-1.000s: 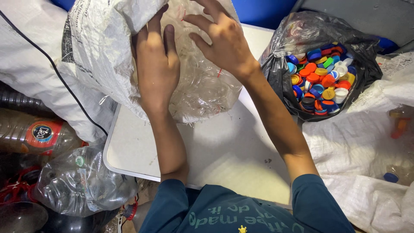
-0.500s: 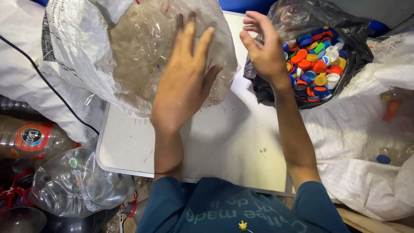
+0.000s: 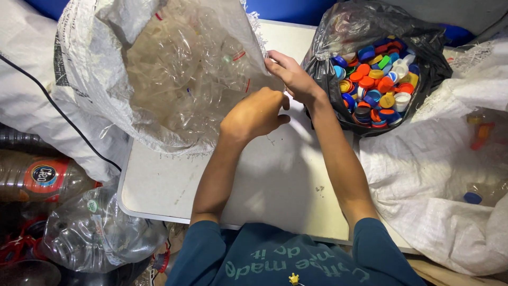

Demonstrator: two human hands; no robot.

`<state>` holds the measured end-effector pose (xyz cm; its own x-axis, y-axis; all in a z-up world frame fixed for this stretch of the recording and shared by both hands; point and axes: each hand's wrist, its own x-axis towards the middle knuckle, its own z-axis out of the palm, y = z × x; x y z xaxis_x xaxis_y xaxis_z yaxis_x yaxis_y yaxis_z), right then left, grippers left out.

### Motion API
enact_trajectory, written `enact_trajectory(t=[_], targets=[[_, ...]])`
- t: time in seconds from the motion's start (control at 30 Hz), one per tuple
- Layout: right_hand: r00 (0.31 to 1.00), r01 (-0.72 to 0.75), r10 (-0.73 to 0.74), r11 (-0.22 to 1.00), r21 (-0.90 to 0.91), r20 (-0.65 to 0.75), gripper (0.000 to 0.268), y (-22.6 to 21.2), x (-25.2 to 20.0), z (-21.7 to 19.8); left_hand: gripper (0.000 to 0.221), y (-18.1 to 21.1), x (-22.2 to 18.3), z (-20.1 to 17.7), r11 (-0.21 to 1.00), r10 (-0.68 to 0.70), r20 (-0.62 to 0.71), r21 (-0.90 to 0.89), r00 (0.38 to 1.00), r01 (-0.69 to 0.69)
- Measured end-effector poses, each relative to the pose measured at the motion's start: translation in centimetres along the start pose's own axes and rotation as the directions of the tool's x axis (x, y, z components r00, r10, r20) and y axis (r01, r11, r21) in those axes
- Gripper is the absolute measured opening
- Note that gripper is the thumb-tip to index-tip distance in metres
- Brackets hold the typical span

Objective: The person repeatedly picks up plastic bottles from a white sack, removes the caps by hand, and places the caps into a black bag while discarding the empty bottles into another sack. The process is continuous and repetitive throughout the clip.

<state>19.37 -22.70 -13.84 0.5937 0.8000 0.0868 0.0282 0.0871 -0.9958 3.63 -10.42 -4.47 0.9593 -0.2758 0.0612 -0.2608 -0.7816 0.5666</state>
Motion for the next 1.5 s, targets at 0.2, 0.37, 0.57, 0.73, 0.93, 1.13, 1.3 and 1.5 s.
enact_trajectory(t=[0.2,0.37,0.57,0.73,0.93,1.13,1.3,1.5], targets=[[0.998,0.014,-0.029,0.966,-0.258,-0.057,0.023,-2.9,-1.3,-0.2,0.022,0.6,-0.7,-1.8,0.996,0.007,-0.018,-0.091,1.0,-0.009],[0.997,-0.005,-0.008,0.985,-0.174,-0.076,0.023,-4.3,-2.4,-1.7,0.022,0.2,-0.5,-1.6,0.995,0.0,-0.032,-0.098,0.999,-0.003],[0.998,-0.007,0.011,0.998,0.055,-0.066,0.021,-6.5,-4.8,-3.5,0.023,0.0,0.0,-1.2,0.993,-0.013,-0.067,-0.115,0.998,0.006],[1.0,-0.019,0.019,0.979,-0.201,-0.006,0.021,-8.6,-6.7,-4.0,0.019,0.2,0.2,-1.3,0.994,-0.082,-0.068,-0.081,0.994,0.076],[0.999,-0.006,-0.006,0.966,-0.26,-0.046,0.021,-9.0,-7.7,-4.6,0.023,0.0,0.4,-1.7,0.996,-0.062,-0.011,-0.06,0.998,0.062],[0.986,-0.034,-0.061,0.841,-0.54,-0.157,0.019,-8.6,-6.4,-3.2,0.031,0.5,-0.3,-2.2,0.999,0.027,0.059,-0.024,0.998,-0.026],[0.959,-0.026,-0.178,0.721,-0.693,-0.22,0.018,-10.4,-7.8,-2.3,0.031,0.6,-0.8,-2.7,0.996,0.085,0.042,-0.001,0.995,-0.085],[0.921,-0.089,-0.215,0.694,-0.714,-0.324,0.021,-13.3,-12.9,-0.2,0.028,3.1,0.3,-1.1,0.99,0.141,0.114,-0.003,0.983,-0.142]])
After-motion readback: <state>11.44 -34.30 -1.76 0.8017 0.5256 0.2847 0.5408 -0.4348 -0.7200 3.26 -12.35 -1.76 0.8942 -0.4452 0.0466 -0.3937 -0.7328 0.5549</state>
